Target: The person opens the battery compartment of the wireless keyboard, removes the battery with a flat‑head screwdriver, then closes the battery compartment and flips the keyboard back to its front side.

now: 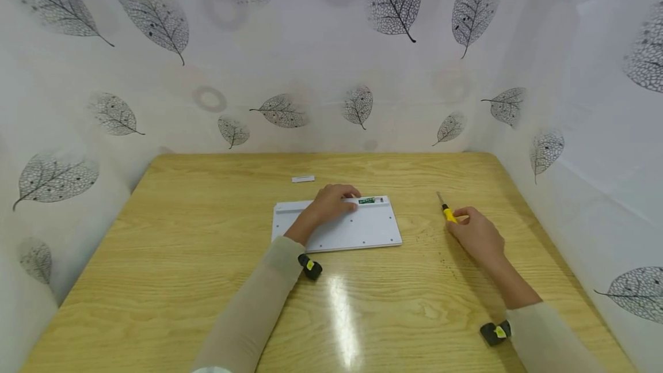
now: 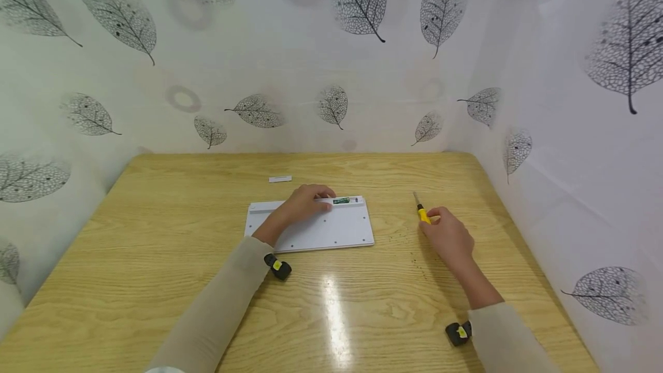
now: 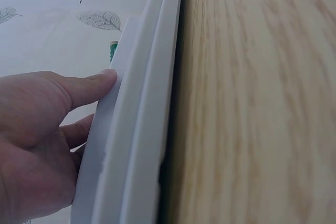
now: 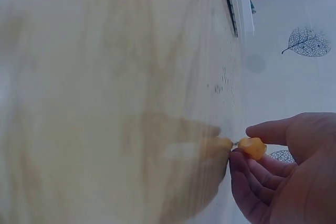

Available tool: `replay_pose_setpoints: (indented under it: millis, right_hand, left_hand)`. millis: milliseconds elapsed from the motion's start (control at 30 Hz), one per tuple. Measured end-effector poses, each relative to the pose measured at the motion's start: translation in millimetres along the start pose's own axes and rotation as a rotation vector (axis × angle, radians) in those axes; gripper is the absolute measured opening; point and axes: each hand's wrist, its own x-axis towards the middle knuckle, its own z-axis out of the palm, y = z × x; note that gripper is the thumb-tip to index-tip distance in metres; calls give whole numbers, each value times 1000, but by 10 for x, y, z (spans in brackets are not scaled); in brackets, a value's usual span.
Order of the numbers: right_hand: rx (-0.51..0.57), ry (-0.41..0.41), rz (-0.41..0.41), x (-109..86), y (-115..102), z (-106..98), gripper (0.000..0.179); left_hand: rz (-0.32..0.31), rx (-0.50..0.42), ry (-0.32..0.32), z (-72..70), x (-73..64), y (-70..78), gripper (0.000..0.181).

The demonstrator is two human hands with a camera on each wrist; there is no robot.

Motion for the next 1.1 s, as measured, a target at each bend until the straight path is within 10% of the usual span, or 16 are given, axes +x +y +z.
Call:
replay_pose_setpoints:
  millis: [1100]
  right_hand:
    - [-103,-81,11,32,-28,-50,55]
  left_hand:
    - [11,22,-32,-26,-9,30,30]
